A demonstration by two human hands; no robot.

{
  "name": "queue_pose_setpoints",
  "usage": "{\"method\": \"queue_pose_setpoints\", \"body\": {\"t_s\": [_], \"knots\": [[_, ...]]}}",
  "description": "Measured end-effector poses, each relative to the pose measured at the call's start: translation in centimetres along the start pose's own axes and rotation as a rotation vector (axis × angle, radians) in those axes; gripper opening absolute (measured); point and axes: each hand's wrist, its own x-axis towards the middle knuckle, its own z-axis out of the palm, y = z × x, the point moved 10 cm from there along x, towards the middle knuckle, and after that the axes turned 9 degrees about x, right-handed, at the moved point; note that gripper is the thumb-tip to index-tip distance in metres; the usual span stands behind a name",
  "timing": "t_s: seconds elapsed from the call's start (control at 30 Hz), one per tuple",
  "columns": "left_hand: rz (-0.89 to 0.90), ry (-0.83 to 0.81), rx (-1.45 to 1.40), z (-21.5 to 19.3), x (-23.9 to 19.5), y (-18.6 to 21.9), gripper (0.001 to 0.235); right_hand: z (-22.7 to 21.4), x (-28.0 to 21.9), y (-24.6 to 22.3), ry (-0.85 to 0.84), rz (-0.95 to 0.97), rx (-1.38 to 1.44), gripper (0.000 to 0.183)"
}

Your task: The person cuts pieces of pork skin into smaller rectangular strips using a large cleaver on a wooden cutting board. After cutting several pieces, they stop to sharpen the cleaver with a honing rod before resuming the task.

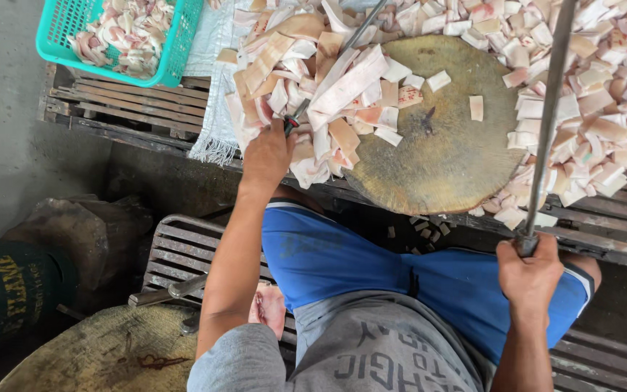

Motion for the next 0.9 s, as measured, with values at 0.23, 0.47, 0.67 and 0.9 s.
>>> {"method": "queue_pose_setpoints", "body": {"t_s": [0.23,0.47,0.67,0.9], "knots": [[-0.029,0.029,0.398,-11.6,-4.8,0.0,0.033,-0.5,-2.7,1.3,-0.137,0.114,0.541,0.006],[-0.066,0.325,0.571,-20.4,-12.4,1.0,0.029,0.5,-4.3,2.1,-0.101,0.064,0.297,0.008],[-0.193,0.214,0.488,-23.1,-17.2,-1.0,0.027,1.5,-5.3,-1.4,-0.165,-0.029,0.331,0.006],[0.159,0.350,0.762,-21.8,-8.7,0.9,0.020,4.6,-5.3,-2.1,-0.237,0.151,0.486,0.008]]}}
